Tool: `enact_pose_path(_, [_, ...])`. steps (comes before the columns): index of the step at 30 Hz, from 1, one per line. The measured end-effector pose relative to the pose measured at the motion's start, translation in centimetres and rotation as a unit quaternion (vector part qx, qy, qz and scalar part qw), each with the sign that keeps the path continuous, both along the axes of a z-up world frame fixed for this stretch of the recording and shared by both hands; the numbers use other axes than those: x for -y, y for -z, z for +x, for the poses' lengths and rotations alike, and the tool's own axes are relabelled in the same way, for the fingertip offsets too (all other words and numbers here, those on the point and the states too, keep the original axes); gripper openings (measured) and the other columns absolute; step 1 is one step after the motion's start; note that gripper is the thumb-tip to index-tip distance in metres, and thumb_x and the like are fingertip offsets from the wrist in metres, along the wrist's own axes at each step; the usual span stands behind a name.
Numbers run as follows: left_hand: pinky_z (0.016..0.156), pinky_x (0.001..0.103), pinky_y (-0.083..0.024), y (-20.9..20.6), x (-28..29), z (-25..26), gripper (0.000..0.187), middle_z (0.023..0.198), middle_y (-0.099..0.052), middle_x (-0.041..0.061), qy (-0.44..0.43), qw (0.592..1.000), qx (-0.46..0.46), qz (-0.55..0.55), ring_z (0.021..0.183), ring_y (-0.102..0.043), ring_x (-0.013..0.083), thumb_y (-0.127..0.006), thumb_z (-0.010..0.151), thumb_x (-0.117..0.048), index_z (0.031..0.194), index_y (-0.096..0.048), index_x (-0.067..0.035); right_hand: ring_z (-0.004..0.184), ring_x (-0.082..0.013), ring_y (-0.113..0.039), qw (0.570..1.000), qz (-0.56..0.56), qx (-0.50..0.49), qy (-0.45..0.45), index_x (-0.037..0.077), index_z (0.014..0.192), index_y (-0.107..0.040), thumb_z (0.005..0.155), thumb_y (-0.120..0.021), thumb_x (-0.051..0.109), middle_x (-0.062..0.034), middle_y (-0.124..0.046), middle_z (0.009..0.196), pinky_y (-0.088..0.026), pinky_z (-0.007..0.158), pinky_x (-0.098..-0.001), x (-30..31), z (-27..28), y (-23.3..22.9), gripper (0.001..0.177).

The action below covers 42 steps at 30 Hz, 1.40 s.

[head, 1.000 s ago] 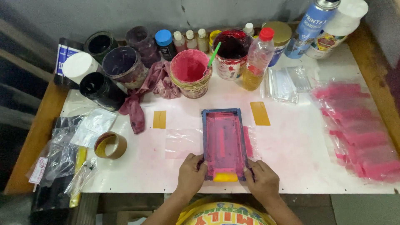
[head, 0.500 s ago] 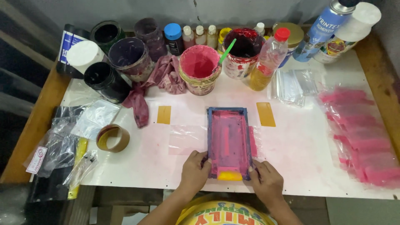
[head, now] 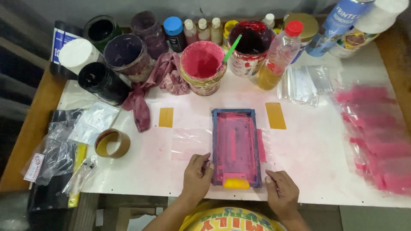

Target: The person uses a yellow squeegee to spread pink ink evenly across a rectangular screen printing frame. They repeatedly pull the ink from one side to the other to ensure full coverage of the mesh. The workspace is a white table cluttered with various paint containers, bottles, and plastic bags.

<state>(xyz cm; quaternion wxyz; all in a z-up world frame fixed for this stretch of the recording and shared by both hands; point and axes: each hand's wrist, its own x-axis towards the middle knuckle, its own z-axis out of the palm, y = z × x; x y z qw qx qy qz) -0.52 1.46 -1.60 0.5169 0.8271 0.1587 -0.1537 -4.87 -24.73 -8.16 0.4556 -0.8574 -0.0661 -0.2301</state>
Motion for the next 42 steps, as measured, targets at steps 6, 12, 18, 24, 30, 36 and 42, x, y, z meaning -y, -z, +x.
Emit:
enact_pose_path(6, [0.081, 0.04, -0.063, 4.8, -2.4, 0.9, 0.038, 0.126, -0.065, 0.017, 0.091, 0.89, 0.405, 0.19, 0.112, -0.064, 0.0328, -0.072, 0.089, -0.012, 0.126, -0.067, -0.003, 0.064, -0.0201, -0.061, 0.999, -0.019, -0.036, -0.011, -0.004, 0.106, -0.071, 0.093, -0.063, 0.009, -0.0143, -0.068, 0.083, -0.048, 0.051, -0.0313, 0.5, -0.2, 0.7, 0.02])
enact_pose_path(12, [0.103, 0.05, -0.051, 3.8, -2.5, 2.0, 0.028, 0.129, -0.066, 0.017, 0.119, 0.876, 0.418, 0.209, 0.127, -0.057, 0.0386, -0.067, 0.091, -0.017, 0.116, -0.069, -0.006, 0.066, -0.0231, -0.063, 0.999, -0.035, -0.039, -0.014, -0.005, 0.094, -0.071, 0.091, -0.064, 0.004, -0.0146, -0.068, 0.079, -0.05, 0.056, -0.0311, 0.1, 0.4, 0.1, 0.012])
enact_pose_path(18, [0.105, 0.056, -0.044, 3.6, -2.3, 2.2, 0.024, 0.121, -0.07, 0.015, 0.155, 0.878, 0.391, 0.227, 0.127, -0.058, 0.0389, -0.063, 0.092, -0.027, 0.105, -0.073, -0.01, 0.066, -0.0197, -0.064, 0.996, -0.042, -0.078, -0.002, -0.002, 0.1, -0.074, 0.092, -0.062, 0.007, -0.0127, -0.067, 0.082, -0.051, 0.057, -0.0291, -0.1, 0.3, 0.1, 0.016])
enact_pose_path(24, [0.105, 0.06, -0.039, 3.7, -2.1, 2.3, 0.023, 0.116, -0.071, 0.011, 0.152, 0.875, 0.397, 0.231, 0.124, -0.059, 0.0364, -0.06, 0.092, -0.029, 0.1, -0.074, -0.012, 0.056, -0.0184, -0.056, 0.998, -0.03, -0.057, 0.001, -0.001, 0.093, -0.073, 0.09, -0.063, 0.005, -0.0122, -0.064, 0.073, -0.045, 0.051, -0.0267, -0.9, 1.0, -0.3, 0.013])
enact_pose_path(30, [0.107, 0.06, -0.038, 3.4, -2.0, 2.4, 0.022, 0.114, -0.071, 0.01, 0.16, 0.874, 0.404, 0.217, 0.123, -0.06, 0.0347, -0.06, 0.092, -0.027, 0.101, -0.071, -0.01, 0.057, -0.0184, -0.058, 0.995, -0.044, -0.084, 0.015, -0.001, 0.094, -0.075, 0.089, -0.065, 0.011, -0.0124, -0.066, 0.073, -0.045, 0.049, -0.0275, -1.2, 0.9, -0.7, 0.017])
enact_pose_path(36, [0.106, 0.057, -0.039, 3.0, -1.9, 2.5, 0.028, 0.11, -0.071, 0.008, 0.175, 0.878, 0.397, 0.203, 0.121, -0.06, 0.0331, -0.054, 0.097, -0.032, 0.102, -0.07, -0.009, 0.052, -0.0141, -0.057, 0.991, -0.007, -0.13, 0.033, 0.0, 0.098, -0.077, 0.086, -0.068, 0.012, -0.0113, -0.067, 0.076, -0.043, 0.045, -0.0234, -1.3, 0.4, -0.7, 0.019])
enact_pose_path(42, [0.105, 0.059, -0.039, 2.8, -2.0, 2.5, 0.026, 0.109, -0.071, 0.01, 0.171, 0.875, 0.407, 0.201, 0.12, -0.06, 0.0339, -0.057, 0.094, -0.027, 0.102, -0.071, -0.007, 0.052, -0.0143, -0.056, 0.985, 0.0, -0.168, 0.044, 0.003, 0.102, -0.078, 0.084, -0.07, 0.012, -0.0098, -0.067, 0.079, -0.042, 0.045, -0.0241, -1.6, 0.1, -1.2, 0.022])
